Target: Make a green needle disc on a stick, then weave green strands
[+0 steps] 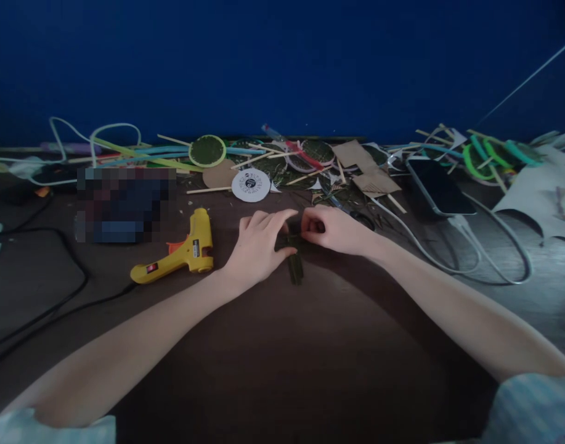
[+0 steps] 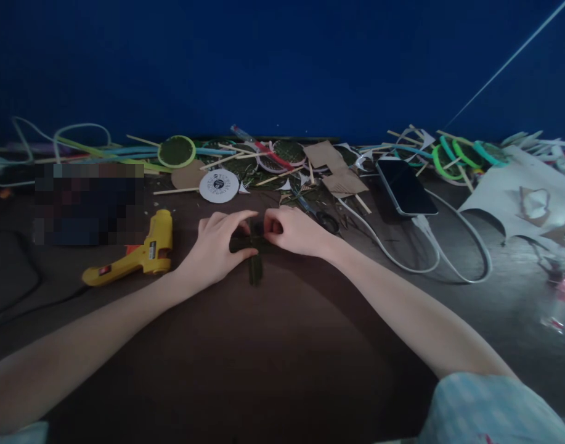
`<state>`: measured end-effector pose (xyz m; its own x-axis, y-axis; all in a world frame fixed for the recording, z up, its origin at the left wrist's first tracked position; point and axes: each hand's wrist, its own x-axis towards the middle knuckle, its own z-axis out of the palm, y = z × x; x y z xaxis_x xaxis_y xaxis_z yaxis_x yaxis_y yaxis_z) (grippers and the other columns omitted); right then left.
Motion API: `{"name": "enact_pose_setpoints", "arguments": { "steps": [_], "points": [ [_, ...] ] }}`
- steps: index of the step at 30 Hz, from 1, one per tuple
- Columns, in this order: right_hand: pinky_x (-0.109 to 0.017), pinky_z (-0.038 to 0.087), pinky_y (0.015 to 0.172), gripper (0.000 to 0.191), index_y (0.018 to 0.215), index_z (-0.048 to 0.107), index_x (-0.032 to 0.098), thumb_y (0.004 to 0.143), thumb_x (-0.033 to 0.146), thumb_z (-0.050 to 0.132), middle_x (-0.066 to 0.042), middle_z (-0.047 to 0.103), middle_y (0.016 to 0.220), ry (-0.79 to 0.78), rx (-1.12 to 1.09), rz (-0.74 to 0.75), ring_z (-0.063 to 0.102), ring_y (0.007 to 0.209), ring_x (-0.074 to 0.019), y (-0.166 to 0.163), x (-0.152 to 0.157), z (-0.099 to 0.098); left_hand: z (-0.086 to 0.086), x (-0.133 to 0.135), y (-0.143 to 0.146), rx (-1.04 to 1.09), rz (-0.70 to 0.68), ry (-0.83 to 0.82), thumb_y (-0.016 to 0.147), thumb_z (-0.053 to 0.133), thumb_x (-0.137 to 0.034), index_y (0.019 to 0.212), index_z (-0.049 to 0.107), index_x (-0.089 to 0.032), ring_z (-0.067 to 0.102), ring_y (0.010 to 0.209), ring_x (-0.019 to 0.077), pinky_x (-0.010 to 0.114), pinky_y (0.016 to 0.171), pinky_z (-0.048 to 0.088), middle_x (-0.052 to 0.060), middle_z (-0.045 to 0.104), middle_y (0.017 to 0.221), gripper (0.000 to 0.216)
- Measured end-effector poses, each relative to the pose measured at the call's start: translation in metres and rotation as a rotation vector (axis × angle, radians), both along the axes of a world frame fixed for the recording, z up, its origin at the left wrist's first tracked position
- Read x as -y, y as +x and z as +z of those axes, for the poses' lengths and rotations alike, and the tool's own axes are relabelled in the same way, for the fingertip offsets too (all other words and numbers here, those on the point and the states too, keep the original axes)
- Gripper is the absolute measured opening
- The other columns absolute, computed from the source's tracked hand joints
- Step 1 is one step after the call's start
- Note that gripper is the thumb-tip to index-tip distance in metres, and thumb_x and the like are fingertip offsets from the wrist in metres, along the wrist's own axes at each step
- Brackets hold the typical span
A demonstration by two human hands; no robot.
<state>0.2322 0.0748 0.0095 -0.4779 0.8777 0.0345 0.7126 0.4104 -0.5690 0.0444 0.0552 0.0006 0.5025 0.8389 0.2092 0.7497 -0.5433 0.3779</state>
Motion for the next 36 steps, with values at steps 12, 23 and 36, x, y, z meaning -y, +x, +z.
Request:
{"name": "enact_pose_setpoints", "arguments": {
  "steps": [12, 23, 36],
  "points": [
    [-0.025, 0.035, 0.059, 0.01, 0.082, 0.053, 0.018, 0.073, 0.015, 0.053, 0.003, 0.055, 0.061, -0.046, -0.13, -0.006, 0.049, 0.059, -0.0117, 0.003, 0.0, 0.002, 0.005, -0.005, 0.0, -0.028, -0.037, -0.027, 0.075, 0.067, -0.028, 0.086, 0.05, -0.021, 0.049, 0.096, 0.022, 0.037, 0.085, 0.027, 0.0, 0.061, 0.091, 0.022],
    [-0.03, 0.041, 0.071, 0.018, 0.088, 0.054, 0.018, 0.088, 0.032, 0.041, -0.001, 0.06, 0.074, -0.12, -0.459, 0.021, 0.057, 0.073, -0.0148, -0.001, 0.006, 0.005, 0.004, -0.008, -0.001, -0.047, -0.037, -0.041, 0.076, 0.062, -0.031, 0.084, 0.054, -0.021, 0.048, 0.099, 0.0228, 0.039, 0.085, 0.026, 0.0, 0.061, 0.089, 0.015],
    [-0.032, 0.04, 0.077, 0.011, 0.098, 0.043, 0.02, 0.088, 0.02, 0.038, -0.001, 0.061, 0.082, -0.142, -0.49, 0.128, 0.057, 0.08, -0.0146, -0.006, 0.01, 0.001, 0.007, -0.008, -0.001, -0.004, -0.028, -0.047, 0.091, 0.04, -0.037, 0.085, 0.06, -0.021, 0.048, 0.1, 0.022, 0.04, 0.086, 0.027, 0.002, 0.063, 0.089, 0.026]
  ]
}}
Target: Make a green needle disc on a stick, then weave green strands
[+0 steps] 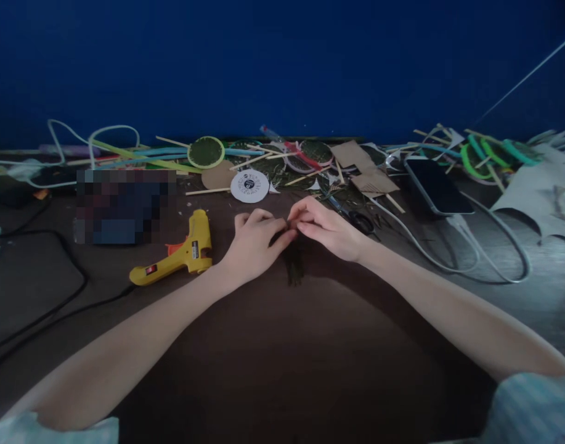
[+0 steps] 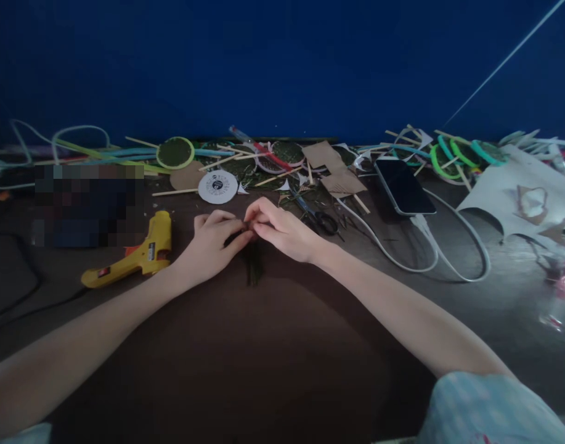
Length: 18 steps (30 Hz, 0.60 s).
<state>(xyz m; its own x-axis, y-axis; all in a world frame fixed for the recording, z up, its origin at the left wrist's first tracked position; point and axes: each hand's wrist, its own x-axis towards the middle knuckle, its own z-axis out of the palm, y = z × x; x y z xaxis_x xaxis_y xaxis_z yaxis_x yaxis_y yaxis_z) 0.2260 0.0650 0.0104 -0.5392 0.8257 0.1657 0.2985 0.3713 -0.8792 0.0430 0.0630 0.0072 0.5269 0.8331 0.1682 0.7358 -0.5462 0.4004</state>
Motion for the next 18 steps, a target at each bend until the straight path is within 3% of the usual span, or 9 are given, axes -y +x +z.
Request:
{"name": "enact_pose_setpoints", "arguments": {
  "steps": [3, 7, 9, 18],
  "points": [
    [-0.032, 0.04, 0.076, 0.016, 0.098, 0.044, 0.02, 0.085, 0.015, 0.036, -0.001, 0.06, 0.079, 0.02, 0.008, -0.015, 0.057, 0.079, -0.0151, 0.001, -0.003, -0.002, 0.0, 0.0, 0.0, 0.014, 0.007, -0.003, 0.091, 0.036, -0.029, 0.083, 0.061, -0.021, 0.049, 0.1, 0.021, 0.04, 0.086, 0.027, 0.002, 0.062, 0.088, 0.027],
    [-0.035, 0.037, 0.08, 0.011, 0.087, 0.051, 0.02, 0.078, 0.016, 0.047, -0.004, 0.058, 0.086, 0.274, 0.223, -0.199, 0.049, 0.087, -0.0197, 0.002, -0.007, -0.006, 0.002, 0.0, 0.001, 0.016, 0.032, -0.017, 0.089, 0.039, -0.027, 0.082, 0.061, -0.02, 0.05, 0.101, 0.0211, 0.041, 0.087, 0.027, 0.003, 0.061, 0.09, 0.024],
    [-0.037, 0.035, 0.083, 0.01, 0.085, 0.052, 0.02, 0.076, 0.019, 0.052, -0.006, 0.057, 0.094, 0.353, 0.349, -0.223, 0.046, 0.094, -0.0227, 0.002, -0.008, -0.009, 0.003, 0.0, 0.002, 0.018, 0.038, -0.04, 0.088, 0.039, -0.027, 0.082, 0.06, -0.02, 0.05, 0.102, 0.021, 0.041, 0.088, 0.026, 0.003, 0.062, 0.091, 0.023],
    [-0.041, 0.033, 0.081, 0.017, 0.091, 0.053, 0.021, 0.074, 0.02, 0.053, -0.008, 0.055, 0.102, 0.419, 0.509, -0.197, 0.042, 0.097, -0.0259, -0.001, -0.006, -0.015, 0.003, 0.0, 0.0, 0.053, 0.028, -0.078, 0.089, 0.032, -0.026, 0.072, 0.055, -0.019, 0.051, 0.099, 0.0188, 0.041, 0.088, 0.026, 0.001, 0.061, 0.085, 0.029]
  ]
}}
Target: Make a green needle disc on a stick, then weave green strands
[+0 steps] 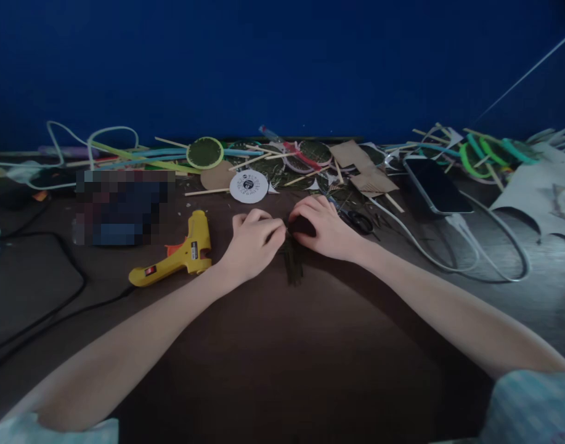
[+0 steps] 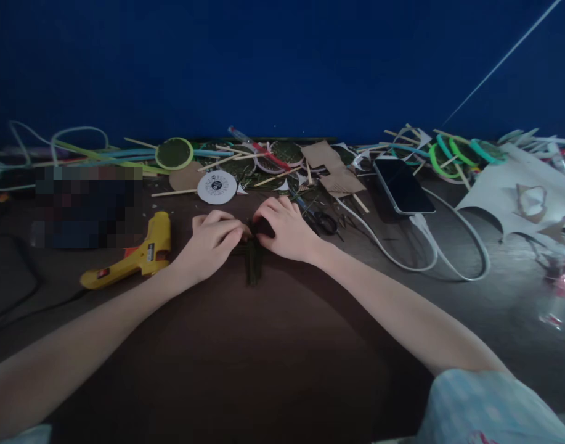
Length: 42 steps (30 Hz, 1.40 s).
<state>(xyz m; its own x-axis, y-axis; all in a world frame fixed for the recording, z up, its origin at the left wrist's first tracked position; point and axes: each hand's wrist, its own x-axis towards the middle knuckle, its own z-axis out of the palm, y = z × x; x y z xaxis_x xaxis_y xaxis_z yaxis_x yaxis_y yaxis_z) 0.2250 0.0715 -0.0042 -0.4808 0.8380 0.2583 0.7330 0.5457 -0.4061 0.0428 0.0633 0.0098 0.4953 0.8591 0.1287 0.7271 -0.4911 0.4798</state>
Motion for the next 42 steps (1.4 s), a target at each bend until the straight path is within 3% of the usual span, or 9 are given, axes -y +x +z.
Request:
{"name": "enact_pose_setpoints", "arguments": {
  "steps": [28, 37, 42],
  "points": [
    [-0.036, 0.037, 0.083, 0.013, 0.083, 0.052, 0.02, 0.073, 0.012, 0.052, -0.005, 0.061, 0.088, -0.042, -0.176, 0.135, 0.05, 0.091, -0.021, 0.0017, -0.001, 0.0019, -0.0015, -0.0024, -0.0006, 0.043, 0.01, -0.031, 0.084, 0.03, -0.022, 0.071, 0.057, -0.02, 0.051, 0.099, 0.0203, 0.042, 0.089, 0.027, 0.0, 0.063, 0.086, 0.03],
    [-0.033, 0.041, 0.079, 0.018, 0.087, 0.052, 0.019, 0.072, 0.009, 0.051, -0.005, 0.061, 0.09, -0.098, -0.233, 0.064, 0.052, 0.088, -0.019, -0.0011, -0.0014, 0.0065, -0.0015, -0.0015, -0.0008, 0.043, 0.01, -0.031, 0.084, 0.03, -0.022, 0.074, 0.06, -0.02, 0.051, 0.101, 0.0199, 0.041, 0.089, 0.026, 0.0, 0.064, 0.09, 0.032],
    [-0.036, 0.038, 0.081, 0.016, 0.085, 0.053, 0.02, 0.074, 0.008, 0.049, -0.006, 0.061, 0.093, 0.013, -0.177, 0.009, 0.049, 0.092, -0.0221, -0.0008, -0.0041, 0.0, -0.0021, -0.0023, -0.0004, 0.042, 0.021, -0.031, 0.084, 0.031, -0.021, 0.076, 0.062, -0.021, 0.051, 0.1, 0.0195, 0.04, 0.089, 0.026, 0.0, 0.064, 0.089, 0.032]
  ]
}}
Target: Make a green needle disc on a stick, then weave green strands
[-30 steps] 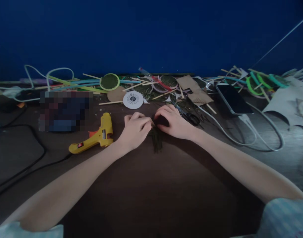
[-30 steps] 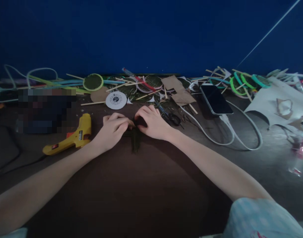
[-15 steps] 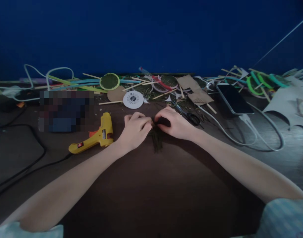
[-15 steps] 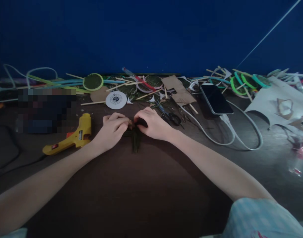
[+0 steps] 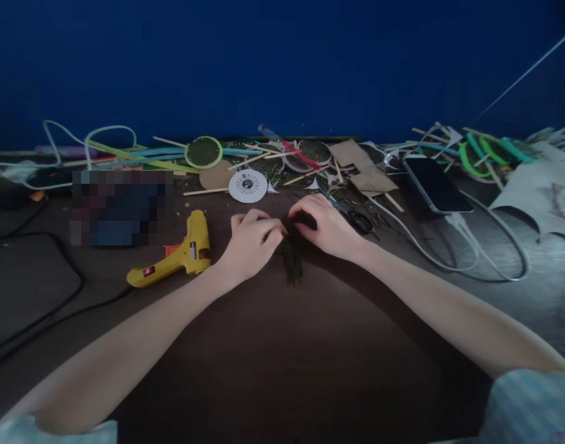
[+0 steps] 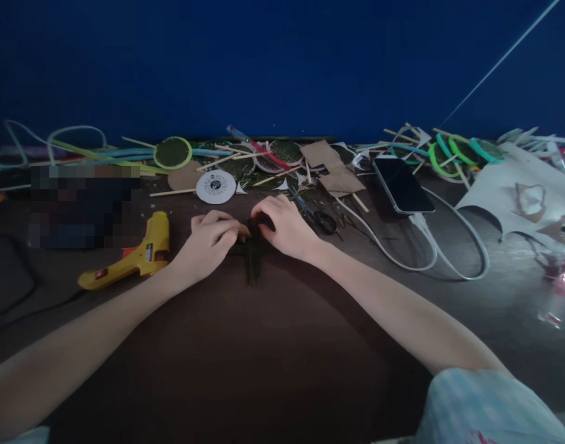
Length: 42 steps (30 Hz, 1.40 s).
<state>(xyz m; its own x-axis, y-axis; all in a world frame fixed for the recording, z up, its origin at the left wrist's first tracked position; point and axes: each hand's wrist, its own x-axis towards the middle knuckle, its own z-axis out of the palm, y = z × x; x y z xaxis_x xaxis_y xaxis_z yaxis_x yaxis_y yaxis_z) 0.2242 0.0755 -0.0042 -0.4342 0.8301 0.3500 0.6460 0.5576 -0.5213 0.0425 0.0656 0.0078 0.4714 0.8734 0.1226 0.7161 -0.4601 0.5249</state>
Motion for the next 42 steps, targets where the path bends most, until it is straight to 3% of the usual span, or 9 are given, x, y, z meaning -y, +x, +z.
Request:
{"name": "enact_pose_setpoints", "arguments": {
  "steps": [6, 11, 19, 27, 35, 42],
  "points": [
    [-0.038, 0.035, 0.081, 0.009, 0.086, 0.053, 0.02, 0.077, 0.019, 0.053, -0.008, 0.057, 0.101, 0.035, 0.116, -0.015, 0.046, 0.096, -0.0244, 0.0, 0.001, -0.005, 0.001, 0.0, 0.001, 0.006, -0.001, -0.006, 0.083, 0.032, -0.021, 0.075, 0.061, -0.02, 0.052, 0.098, 0.0185, 0.04, 0.089, 0.025, -0.001, 0.065, 0.088, 0.031],
    [-0.038, 0.034, 0.081, 0.008, 0.084, 0.051, 0.021, 0.077, 0.017, 0.053, -0.006, 0.056, 0.101, 0.013, 0.136, 0.01, 0.044, 0.097, -0.0242, -0.001, 0.002, -0.004, 0.001, 0.0, 0.001, 0.01, 0.0, 0.003, 0.083, 0.032, -0.02, 0.073, 0.061, -0.02, 0.052, 0.097, 0.0184, 0.04, 0.089, 0.026, -0.001, 0.064, 0.087, 0.03],
    [-0.036, 0.038, 0.08, 0.008, 0.076, 0.051, 0.02, 0.078, 0.016, 0.058, -0.004, 0.06, 0.087, 0.0, -0.077, 0.075, 0.051, 0.089, -0.0202, 0.002, 0.0, -0.002, 0.001, 0.0, 0.0, 0.01, 0.002, -0.007, 0.081, 0.032, -0.02, 0.072, 0.061, -0.02, 0.051, 0.099, 0.0193, 0.041, 0.089, 0.026, 0.0, 0.065, 0.088, 0.031],
    [-0.028, 0.041, 0.068, 0.009, 0.073, 0.055, 0.019, 0.072, 0.017, 0.064, 0.0, 0.059, 0.076, -0.131, -0.194, 0.106, 0.054, 0.073, -0.0141, 0.007, 0.002, 0.006, 0.0, -0.001, 0.0, 0.022, 0.0, -0.012, 0.081, 0.032, -0.021, 0.069, 0.059, -0.019, 0.052, 0.098, 0.0199, 0.041, 0.089, 0.026, 0.0, 0.063, 0.085, 0.029],
    [-0.029, 0.042, 0.07, 0.009, 0.072, 0.058, 0.019, 0.071, 0.017, 0.067, -0.001, 0.056, 0.075, -0.038, -0.152, 0.217, 0.052, 0.074, -0.0144, 0.007, 0.006, 0.009, 0.002, 0.002, 0.0, -0.013, -0.042, 0.017, 0.086, 0.036, -0.031, 0.085, 0.06, -0.021, 0.049, 0.104, 0.0226, 0.042, 0.089, 0.027, 0.002, 0.062, 0.092, 0.027],
    [-0.031, 0.043, 0.067, 0.007, 0.071, 0.061, 0.02, 0.073, 0.023, 0.066, -0.002, 0.055, 0.074, 0.067, -0.198, 0.173, 0.051, 0.073, -0.0155, 0.008, 0.01, 0.009, 0.001, 0.005, -0.002, -0.051, -0.086, 0.038, 0.075, 0.046, -0.022, 0.093, 0.059, -0.021, 0.045, 0.111, 0.0241, 0.043, 0.094, 0.025, 0.003, 0.062, 0.1, 0.022]
  ]
}}
